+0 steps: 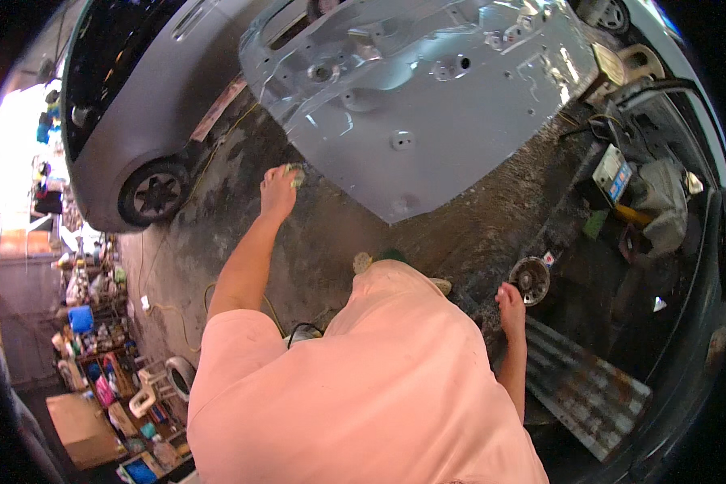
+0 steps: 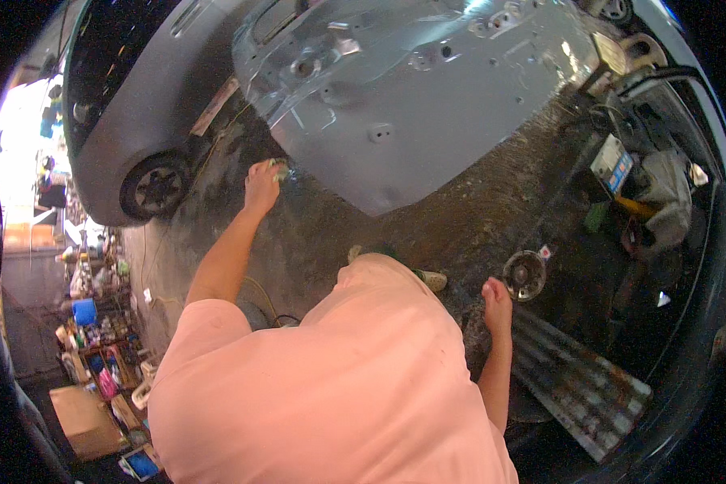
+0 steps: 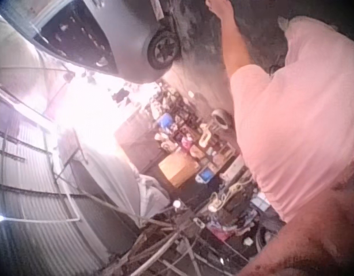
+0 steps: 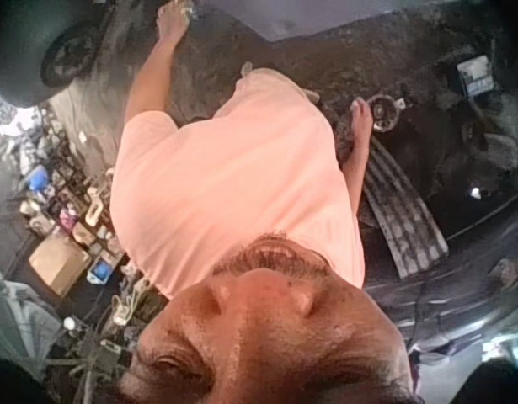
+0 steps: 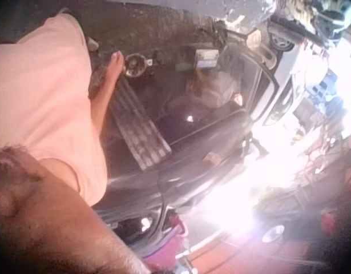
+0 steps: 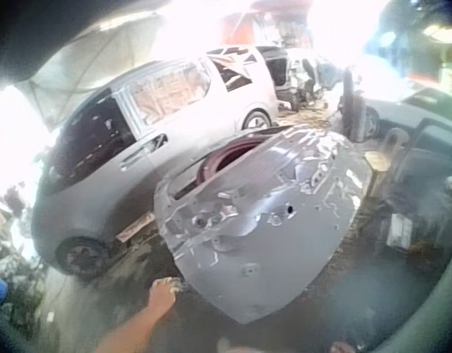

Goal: The person scrubs a large metal car part with a sanding block and wipes it with a cloth. They repeatedly dip the cloth into a bucket of water and continue cleaning the surface of the part in a garage setting.

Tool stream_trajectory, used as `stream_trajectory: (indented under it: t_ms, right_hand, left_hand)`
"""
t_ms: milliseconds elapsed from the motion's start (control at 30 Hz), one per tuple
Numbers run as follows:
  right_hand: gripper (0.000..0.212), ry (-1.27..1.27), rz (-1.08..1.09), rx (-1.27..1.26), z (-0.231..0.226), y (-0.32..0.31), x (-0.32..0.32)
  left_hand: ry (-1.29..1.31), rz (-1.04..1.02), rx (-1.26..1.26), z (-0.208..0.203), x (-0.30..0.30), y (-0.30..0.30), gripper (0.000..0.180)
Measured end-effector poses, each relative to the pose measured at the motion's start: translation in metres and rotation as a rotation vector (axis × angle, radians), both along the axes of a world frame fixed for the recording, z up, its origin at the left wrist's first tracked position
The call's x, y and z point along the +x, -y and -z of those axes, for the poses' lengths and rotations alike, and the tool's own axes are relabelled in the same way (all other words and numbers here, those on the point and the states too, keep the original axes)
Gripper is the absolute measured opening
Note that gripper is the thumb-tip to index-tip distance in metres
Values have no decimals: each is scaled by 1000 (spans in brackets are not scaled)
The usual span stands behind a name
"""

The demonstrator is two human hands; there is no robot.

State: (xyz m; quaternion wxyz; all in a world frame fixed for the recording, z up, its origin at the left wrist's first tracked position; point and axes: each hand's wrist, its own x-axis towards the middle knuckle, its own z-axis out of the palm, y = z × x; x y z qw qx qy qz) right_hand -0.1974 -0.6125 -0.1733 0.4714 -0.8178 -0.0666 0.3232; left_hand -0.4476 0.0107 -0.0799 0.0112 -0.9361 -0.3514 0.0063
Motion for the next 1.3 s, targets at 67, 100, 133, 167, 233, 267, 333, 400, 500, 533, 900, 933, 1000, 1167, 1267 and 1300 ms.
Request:
stream_trajectory:
  t_ms: [67, 100, 133, 167, 233, 267, 333, 400, 500, 533, 900, 933, 1000, 1167, 1267, 1300]
  right_hand:
    - [39, 10, -66, 59, -29, -52, 14]
    - [39, 17, -106, 96, -37, -74, 20]
    - [39, 24, -145, 129, -48, -100, 25]
    - [39, 13, -179, 151, -60, -126, 28]
    - [40, -11, -234, 186, -93, -179, 24]
    - [41, -42, -255, 255, -101, -203, 19]
    - [40, -83, -309, 293, -132, -254, 4]
    - [39, -109, -352, 331, -147, -304, -20]
    - [39, -89, -450, 297, -160, -377, -59]
    - [39, -56, -497, 216, -170, -403, -74]
    - [76, 89, -1030, -9, -129, -716, -216]
    - [81, 166, -1081, -5, -118, -746, -231]
    - [84, 297, -1147, -23, -103, -807, -263]
    - [78, 406, -1064, 192, -66, -936, -318]
    - [44, 517, -1137, 182, -64, -995, -328]
    - [37, 500, -1188, 190, -56, -1014, -331]
  left_hand:
    - [189, -154, -35, 0, -9, -13, 43]
    - [270, -197, -37, 7, -15, -23, 44]
    - [353, -237, -40, 10, -19, -30, 45]
    - [404, -271, -105, 13, -25, -37, 45]
    - [510, -325, -240, 8, -28, -48, 44]
    - [540, -404, -294, 5, -32, -54, 45]
    - [598, -556, -417, 6, -46, -65, 46]
    - [595, -802, -695, -2, -62, -88, 49]
    - [609, -790, -932, 37, -111, -135, 53]
    - [762, -794, -957, 47, -115, -139, 49]
    - [1037, -820, -1120, -33, -172, -250, 43]
    - [1087, -735, -1044, -34, -187, -257, 41]
    - [1168, -620, -979, -53, -208, -272, 40]
    - [1390, -549, -916, -159, -250, -282, 38]
    - [1596, -735, -884, -147, -299, -295, 36]
    - [1695, -795, -919, -144, -310, -301, 37]
